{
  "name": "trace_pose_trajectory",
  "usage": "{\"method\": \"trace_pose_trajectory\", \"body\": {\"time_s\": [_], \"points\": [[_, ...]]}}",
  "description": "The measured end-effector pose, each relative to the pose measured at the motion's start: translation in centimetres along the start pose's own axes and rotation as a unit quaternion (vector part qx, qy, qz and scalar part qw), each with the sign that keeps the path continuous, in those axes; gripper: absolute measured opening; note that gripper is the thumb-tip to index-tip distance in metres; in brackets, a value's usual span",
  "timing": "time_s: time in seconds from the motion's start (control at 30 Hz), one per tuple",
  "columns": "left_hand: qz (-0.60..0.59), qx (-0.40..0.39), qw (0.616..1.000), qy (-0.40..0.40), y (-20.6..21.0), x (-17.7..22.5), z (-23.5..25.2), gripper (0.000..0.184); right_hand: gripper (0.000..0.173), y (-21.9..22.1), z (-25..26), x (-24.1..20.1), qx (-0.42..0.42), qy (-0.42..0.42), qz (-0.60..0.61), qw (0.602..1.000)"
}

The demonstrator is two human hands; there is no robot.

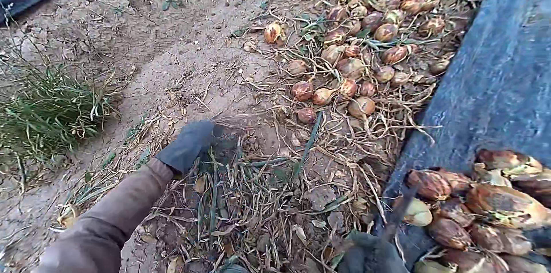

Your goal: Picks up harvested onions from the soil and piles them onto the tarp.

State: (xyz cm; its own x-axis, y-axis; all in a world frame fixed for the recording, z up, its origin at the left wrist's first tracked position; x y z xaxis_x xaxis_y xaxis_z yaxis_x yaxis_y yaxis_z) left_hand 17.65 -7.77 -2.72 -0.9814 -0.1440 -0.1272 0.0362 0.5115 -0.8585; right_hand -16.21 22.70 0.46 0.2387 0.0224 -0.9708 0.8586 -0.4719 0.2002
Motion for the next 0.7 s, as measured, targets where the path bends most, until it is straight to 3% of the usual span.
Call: {"method": "trace_pose_trajectory", "body": {"time_s": [0.1,0.2,0.27,0.33,0.4,0.47,0.5,0.57,0.7], "points": [[-0.027,-0.026,0.999,-0.027,1.2,-1.7,0.9,0.033,0.030,2.5,-1.7,2.5,-0.038,0.093,-0.050,0.994],[-0.126,-0.009,0.989,0.073,2.8,-4.3,1.5,0.034,0.029,4.9,-2.8,4.2,-0.041,0.140,-0.010,0.989],[-0.208,-0.036,0.963,0.167,3.3,-4.5,-0.1,0.029,0.032,5.9,-3.3,4.7,-0.039,0.163,-0.004,0.986],[-0.297,-0.101,0.920,0.237,3.5,-3.0,-3.2,0.024,0.034,6.7,-3.3,4.4,-0.017,0.197,-0.012,0.980],[-0.408,-0.182,0.844,0.296,3.7,-1.5,-6.8,0.020,0.035,7.2,-3.1,3.8,-0.021,0.213,-0.005,0.977],[-0.488,-0.249,0.760,0.349,3.8,0.4,-10.9,0.016,0.046,7.4,-2.8,3.3,-0.090,0.188,0.022,0.978],[-0.486,-0.277,0.745,0.363,3.8,1.4,-13.1,0.016,0.059,7.6,-2.9,3.1,-0.135,0.168,0.036,0.976],[-0.429,-0.292,0.758,0.395,3.6,3.3,-17.1,0.021,0.077,8.8,-3.0,2.5,-0.182,0.131,0.024,0.974],[-0.267,-0.197,0.819,0.469,3.8,4.2,-20.9,0.019,0.060,10.2,-3.2,1.7,-0.109,0.024,-0.172,0.979]]}}
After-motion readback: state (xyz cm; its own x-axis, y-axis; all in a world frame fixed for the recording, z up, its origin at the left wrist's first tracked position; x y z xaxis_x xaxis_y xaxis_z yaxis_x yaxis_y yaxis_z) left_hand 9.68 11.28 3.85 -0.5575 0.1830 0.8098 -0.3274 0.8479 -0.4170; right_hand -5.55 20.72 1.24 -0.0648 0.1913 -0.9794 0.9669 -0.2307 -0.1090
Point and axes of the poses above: each hand's wrist, its own z-axis towards the middle knuckle, its own y-axis out of the palm, x = y × z, the point moved 3 cm from there along z, towards the middle knuckle, and after that the axes turned 12 degrees about -y, right-handed, at the moved point
